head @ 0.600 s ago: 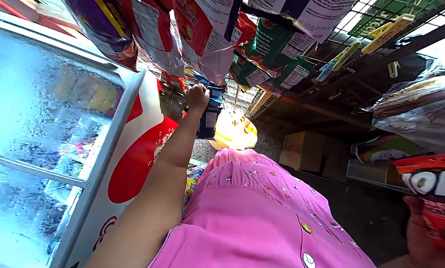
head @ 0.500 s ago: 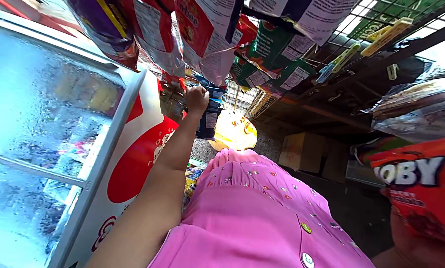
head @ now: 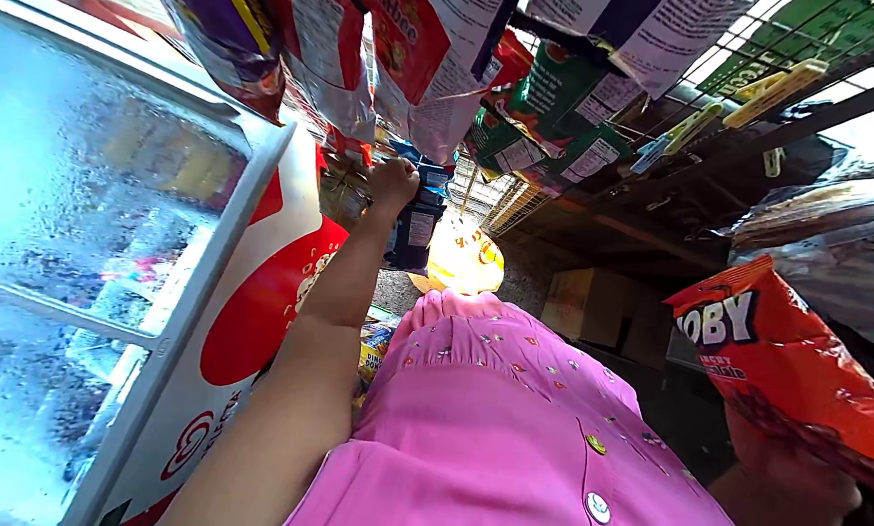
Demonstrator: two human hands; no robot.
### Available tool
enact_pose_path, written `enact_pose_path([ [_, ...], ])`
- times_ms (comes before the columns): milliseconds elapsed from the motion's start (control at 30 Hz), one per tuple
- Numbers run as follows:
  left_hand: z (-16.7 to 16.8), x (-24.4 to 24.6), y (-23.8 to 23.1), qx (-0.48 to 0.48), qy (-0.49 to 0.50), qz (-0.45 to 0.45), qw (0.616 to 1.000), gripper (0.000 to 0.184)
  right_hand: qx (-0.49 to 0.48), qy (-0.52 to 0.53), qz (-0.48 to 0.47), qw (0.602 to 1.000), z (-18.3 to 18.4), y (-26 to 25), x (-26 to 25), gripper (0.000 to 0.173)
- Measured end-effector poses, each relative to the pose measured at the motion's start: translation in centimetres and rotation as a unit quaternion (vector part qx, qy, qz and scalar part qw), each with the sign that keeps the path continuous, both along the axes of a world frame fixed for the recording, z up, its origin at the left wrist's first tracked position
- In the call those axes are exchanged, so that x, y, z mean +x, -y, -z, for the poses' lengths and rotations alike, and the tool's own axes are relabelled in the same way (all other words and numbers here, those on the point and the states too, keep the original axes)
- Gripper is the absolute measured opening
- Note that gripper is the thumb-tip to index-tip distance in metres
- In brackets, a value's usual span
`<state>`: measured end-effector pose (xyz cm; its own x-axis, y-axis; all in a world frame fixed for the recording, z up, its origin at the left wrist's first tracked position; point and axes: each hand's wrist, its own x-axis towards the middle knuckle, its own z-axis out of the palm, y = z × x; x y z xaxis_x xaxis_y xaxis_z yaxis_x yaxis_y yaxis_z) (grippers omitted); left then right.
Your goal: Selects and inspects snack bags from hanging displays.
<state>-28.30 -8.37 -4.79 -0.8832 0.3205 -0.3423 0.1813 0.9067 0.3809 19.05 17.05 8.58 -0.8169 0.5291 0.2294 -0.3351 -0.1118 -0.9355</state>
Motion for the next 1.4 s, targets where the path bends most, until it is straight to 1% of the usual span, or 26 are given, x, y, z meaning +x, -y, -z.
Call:
enact_pose_path([
  [67,-1.6,-0.5,0.3,0.030,0.017,0.006,0.999,0.035,0.012,0.003,-0.002,1.000,0.1,0.1,0.2,0.031],
  [167,-3.2,-0.6,0.2,0.036,0.010,0.002,0.999,0.035,0.004,0.011,0.003,1.000,0.5,0.5,0.3,0.030],
  [233,-3.2,-0.3,0.1,0.031,-0.004,0.005,0.999,0.034,0.007,0.021,0.014,1.000,0.6,0.8,0.5,0.030],
  [300,-2.8,0.1,0.4,0.048,-0.017,0.004,0.999,0.035,0.021,0.027,0.022,0.999,0.7,1.0,0.6,0.030],
  [433,-2.1,0.1,0.5,0.053,-0.031,0.003,0.998,0.035,0.027,0.021,0.009,0.999,0.9,0.8,1.0,0.032],
  [533,-1.9,-0.5,0.4,0.050,-0.014,0.002,0.999,0.034,0.015,0.018,0.016,1.000,0.8,1.2,0.7,0.034],
  [700,-1.2,-2.8,1.0,0.065,0.031,0.030,0.997,0.031,0.007,0.027,0.005,1.000,1.1,1.5,0.2,0.034],
  [767,-1.1,-3.5,1.1,0.056,0.040,0.047,0.996,0.031,-0.006,0.035,0.024,0.999,1.4,1.5,0.2,0.037],
  [833,-1.2,-3.7,1.1,0.042,0.045,0.054,0.997,0.031,-0.007,0.048,0.048,0.998,1.7,1.4,0.1,0.046],
  [867,-1.4,-3.7,1.1,0.034,0.043,0.052,0.997,0.030,-0.009,0.050,0.051,0.997,1.8,1.3,0.1,0.047],
  [900,-1.8,-3.5,0.9,0.026,0.043,0.049,0.998,0.030,-0.007,0.050,0.047,0.998,1.8,1.3,0.2,0.047],
  [967,-2.4,-3.2,0.4,-0.002,0.044,0.047,0.998,0.030,-0.007,0.049,0.039,0.998,1.6,1.6,0.4,0.037],
  [1000,-2.2,-3.1,0.2,-0.009,0.042,0.045,0.998,0.030,-0.008,0.054,0.039,0.998,1.4,1.8,0.3,0.035],
  [1033,-1.6,-3.0,0.1,-0.010,0.038,0.044,0.998,0.029,-0.008,0.059,0.044,0.997,1.5,1.8,0.3,0.038],
  [1133,0.0,-2.4,0.0,-0.020,0.033,0.042,0.998,0.031,-0.005,0.075,0.058,0.995,2.0,1.9,0.1,0.052],
  [1200,0.9,-1.9,-0.1,-0.025,0.028,0.035,0.999,0.031,-0.005,0.092,0.058,0.994,2.0,2.1,0.0,0.054],
  [1333,2.0,-1.8,0.1,-0.019,0.011,0.021,1.000,0.029,0.003,0.116,0.020,0.993,2.5,1.7,-0.1,0.063],
  [1400,2.2,-1.9,0.3,-0.020,0.009,0.020,1.000,0.029,0.002,0.117,0.011,0.993,2.6,1.9,-0.5,0.063],
])
